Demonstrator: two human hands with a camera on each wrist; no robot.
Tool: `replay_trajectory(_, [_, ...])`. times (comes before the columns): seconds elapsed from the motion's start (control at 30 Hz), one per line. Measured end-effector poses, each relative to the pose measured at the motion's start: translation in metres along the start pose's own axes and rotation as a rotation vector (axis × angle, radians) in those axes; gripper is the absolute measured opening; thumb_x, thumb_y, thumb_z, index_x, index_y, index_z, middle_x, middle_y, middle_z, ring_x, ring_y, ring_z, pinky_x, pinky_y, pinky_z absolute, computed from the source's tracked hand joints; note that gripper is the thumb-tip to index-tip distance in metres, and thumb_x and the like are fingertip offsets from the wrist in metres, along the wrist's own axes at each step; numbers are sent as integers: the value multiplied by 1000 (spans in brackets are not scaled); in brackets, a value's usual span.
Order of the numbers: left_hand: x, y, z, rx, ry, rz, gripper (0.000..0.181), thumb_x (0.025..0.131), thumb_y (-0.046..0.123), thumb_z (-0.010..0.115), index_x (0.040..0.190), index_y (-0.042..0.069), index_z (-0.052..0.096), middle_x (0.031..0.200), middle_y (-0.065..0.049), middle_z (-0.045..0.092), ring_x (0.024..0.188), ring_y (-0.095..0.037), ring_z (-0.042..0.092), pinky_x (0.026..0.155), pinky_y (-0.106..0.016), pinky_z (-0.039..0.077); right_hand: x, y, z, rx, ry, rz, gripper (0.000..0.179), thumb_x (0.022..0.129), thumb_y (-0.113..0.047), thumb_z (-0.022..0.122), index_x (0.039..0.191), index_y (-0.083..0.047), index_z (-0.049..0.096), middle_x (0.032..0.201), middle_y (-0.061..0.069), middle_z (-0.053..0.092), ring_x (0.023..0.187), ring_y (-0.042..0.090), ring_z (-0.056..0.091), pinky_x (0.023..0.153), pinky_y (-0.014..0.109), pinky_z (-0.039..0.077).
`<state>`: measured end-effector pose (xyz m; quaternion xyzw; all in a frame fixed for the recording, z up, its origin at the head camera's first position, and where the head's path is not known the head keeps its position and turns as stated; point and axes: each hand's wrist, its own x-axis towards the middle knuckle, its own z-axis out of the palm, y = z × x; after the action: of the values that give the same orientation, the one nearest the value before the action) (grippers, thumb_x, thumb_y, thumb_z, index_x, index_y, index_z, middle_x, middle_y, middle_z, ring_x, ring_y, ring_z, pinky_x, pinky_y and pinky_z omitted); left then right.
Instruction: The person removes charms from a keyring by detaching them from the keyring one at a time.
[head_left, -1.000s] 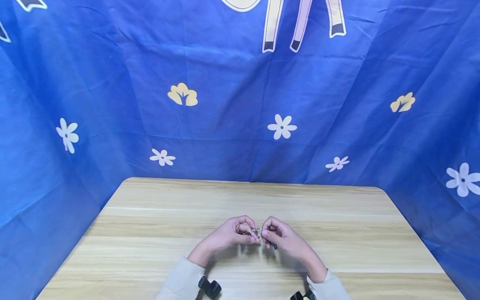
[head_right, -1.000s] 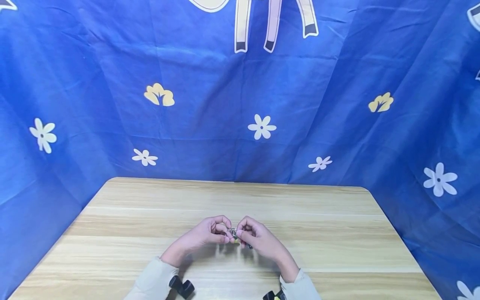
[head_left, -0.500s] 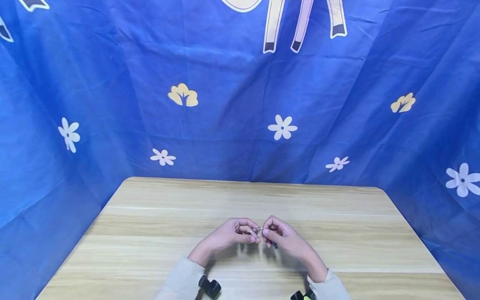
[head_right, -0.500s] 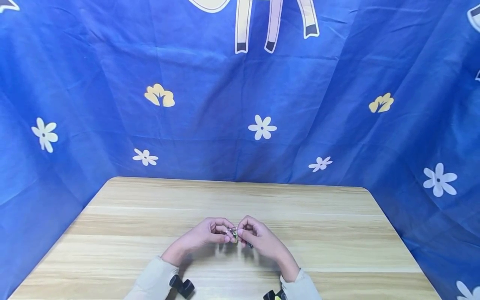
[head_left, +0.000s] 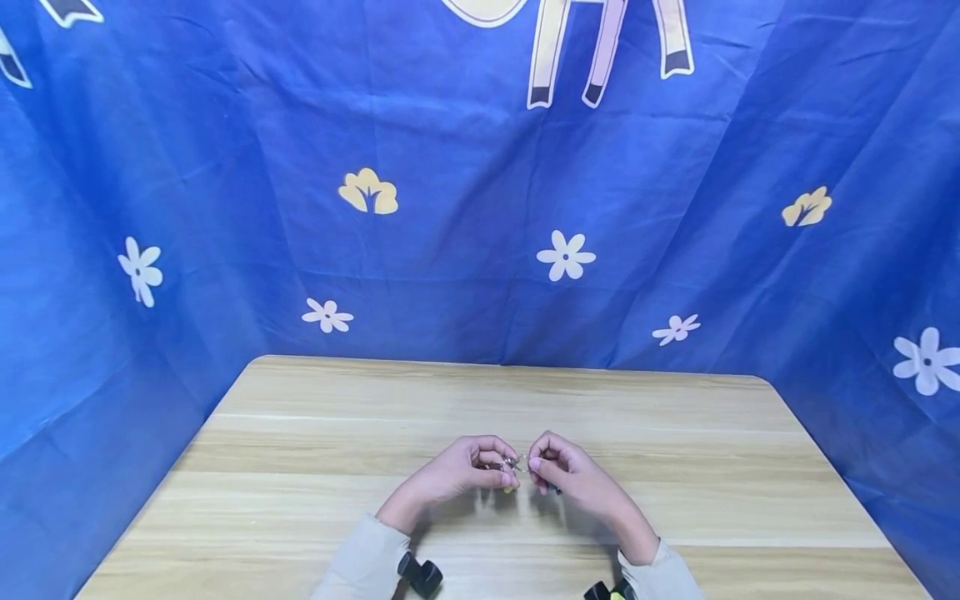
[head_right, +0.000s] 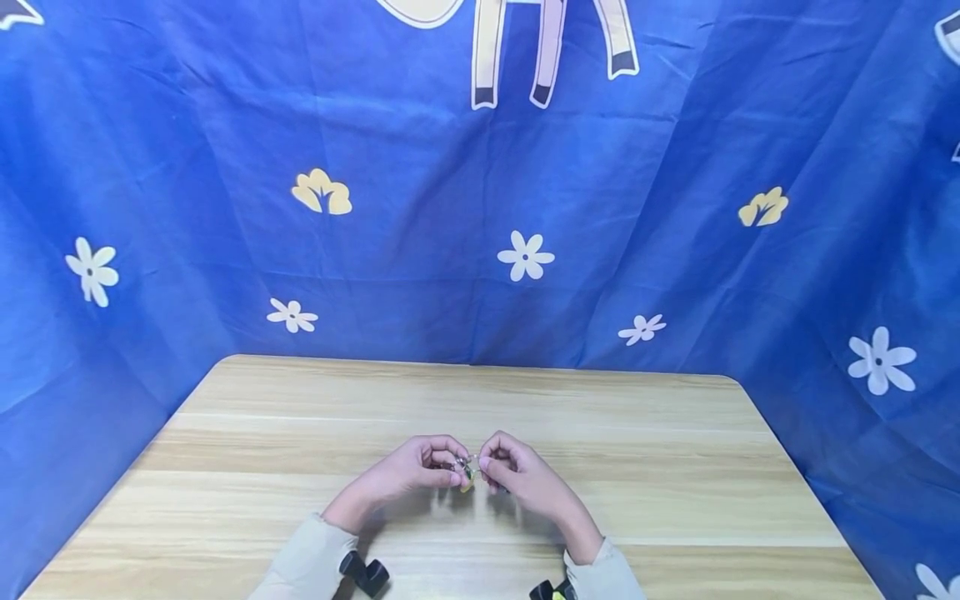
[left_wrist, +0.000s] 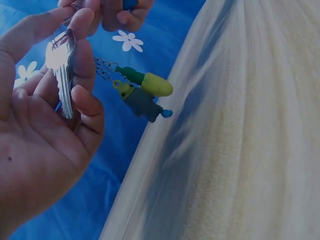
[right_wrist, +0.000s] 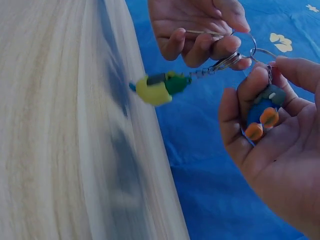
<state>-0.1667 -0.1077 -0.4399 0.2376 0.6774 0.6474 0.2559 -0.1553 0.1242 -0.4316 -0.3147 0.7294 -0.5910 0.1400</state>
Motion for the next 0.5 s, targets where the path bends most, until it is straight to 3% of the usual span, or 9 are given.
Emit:
replay_trajectory(0.1, [-1, 0, 0, 6, -1, 11, 34, 87, 11, 68, 115, -5, 56, 97, -7, 73, 90, -19, 69, 83, -23, 54, -1, 1, 0, -11, 6, -2, 14, 99, -8, 47, 99, 6, 50, 78, 6, 51, 67, 4, 50, 57, 22, 45])
replay_trajectory(0.17, [-1, 1, 1, 19, 1, 15, 34, 87, 11, 68, 115, -4, 57, 97, -9, 73, 90, -20, 69, 84, -23, 54, -1, 2, 0, -23, 9, 1, 14, 98, -8, 48, 99, 6, 51, 79, 0, 49, 69, 2, 49, 60, 20, 46])
replay_trajectory(0.33, [0, 1, 1, 51, 2, 19, 33, 86, 12, 69, 113, -3, 57, 99, -19, 71, 93, -31, 67, 83, -23, 52, 0, -1, 1, -96, 12, 59, 17, 96, -12, 54, 103, 3, 56, 87, 4, 56, 77, 1, 52, 69, 18, 47])
replay_trajectory(0.5, [1, 0, 2, 48, -12, 28, 33, 87, 11, 68, 113, -4, 57, 99, -20, 71, 89, -23, 67, 79, -21, 52, 0, 1, 0, -177, 7, 86, 18, 96, -17, 56, 104, -2, 62, 92, 10, 62, 83, 2, 54, 75, 20, 48])
